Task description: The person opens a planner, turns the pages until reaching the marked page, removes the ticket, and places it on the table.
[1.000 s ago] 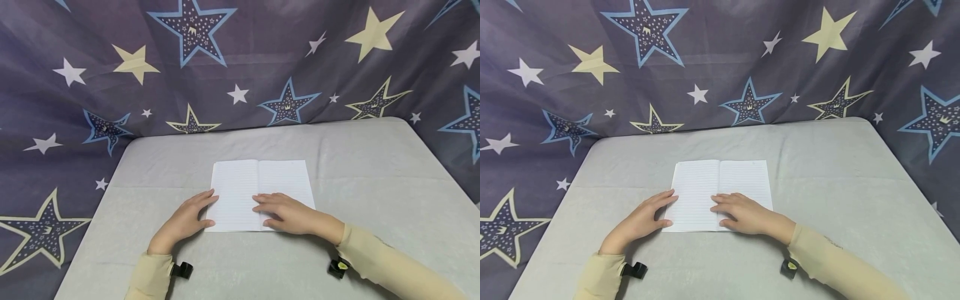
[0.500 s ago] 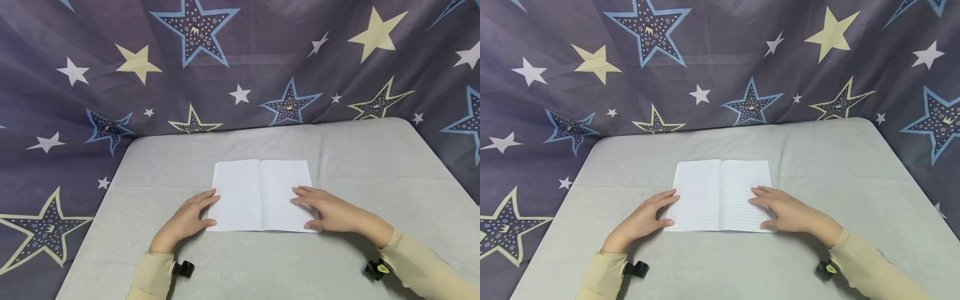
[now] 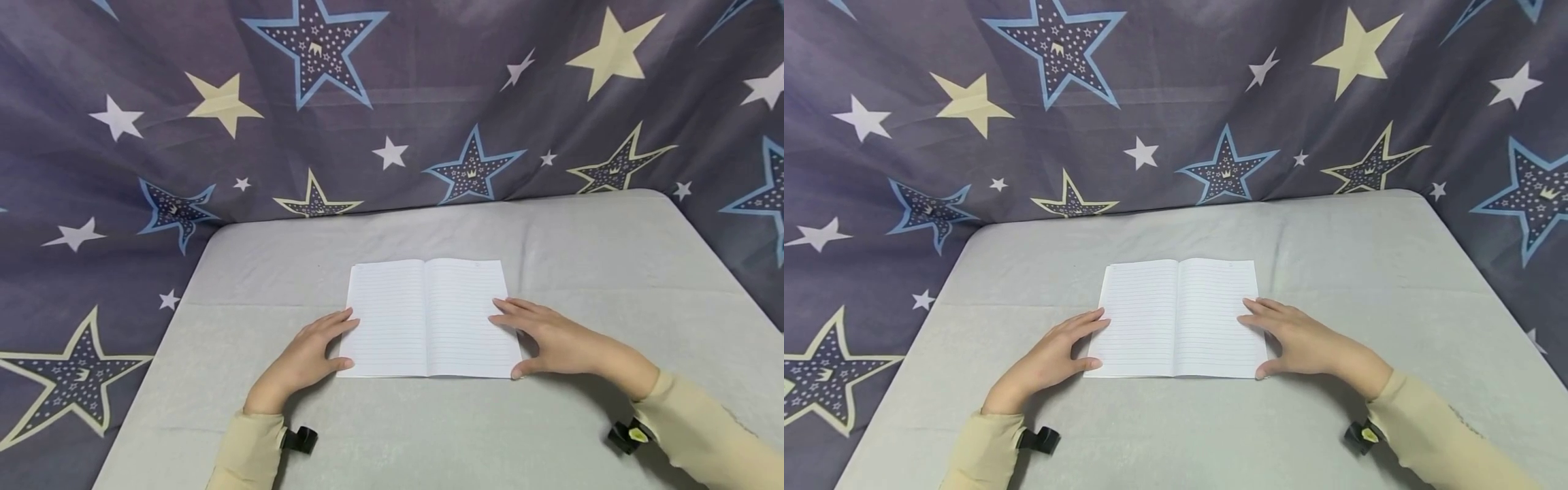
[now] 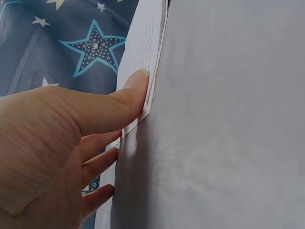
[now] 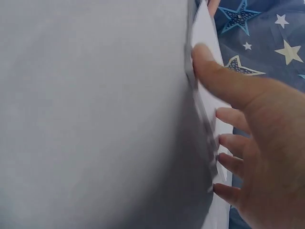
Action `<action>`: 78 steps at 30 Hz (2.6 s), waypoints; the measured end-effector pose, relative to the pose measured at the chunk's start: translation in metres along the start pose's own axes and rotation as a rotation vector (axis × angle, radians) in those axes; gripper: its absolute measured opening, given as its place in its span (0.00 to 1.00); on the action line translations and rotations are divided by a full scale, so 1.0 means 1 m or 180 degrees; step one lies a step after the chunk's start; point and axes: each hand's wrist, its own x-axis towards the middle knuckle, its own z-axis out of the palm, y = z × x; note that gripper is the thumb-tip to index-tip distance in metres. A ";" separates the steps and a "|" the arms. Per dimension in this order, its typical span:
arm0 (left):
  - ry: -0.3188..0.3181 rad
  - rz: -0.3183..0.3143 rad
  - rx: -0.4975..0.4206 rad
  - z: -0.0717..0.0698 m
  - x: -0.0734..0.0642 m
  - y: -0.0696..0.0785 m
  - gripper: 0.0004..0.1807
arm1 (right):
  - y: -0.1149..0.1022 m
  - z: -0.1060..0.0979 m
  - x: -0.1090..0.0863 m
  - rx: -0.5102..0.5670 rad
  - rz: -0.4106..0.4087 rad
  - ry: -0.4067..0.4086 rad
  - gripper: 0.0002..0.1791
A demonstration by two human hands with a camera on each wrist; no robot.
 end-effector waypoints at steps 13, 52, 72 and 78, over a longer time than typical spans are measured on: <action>-0.0005 -0.0004 0.0003 0.000 0.000 0.000 0.39 | -0.010 0.005 0.001 -0.0335 0.0134 0.0141 0.42; -0.0025 -0.0036 0.0024 -0.001 -0.002 0.000 0.39 | -0.072 0.025 0.049 0.0592 -0.0026 0.0610 0.49; 0.0039 0.0033 -0.0057 -0.003 -0.002 -0.003 0.35 | -0.107 0.054 0.116 0.0034 -0.0613 -0.0175 0.37; 0.0037 0.0046 -0.0066 0.000 -0.001 0.002 0.37 | -0.114 0.060 0.126 0.0103 -0.0634 -0.0232 0.36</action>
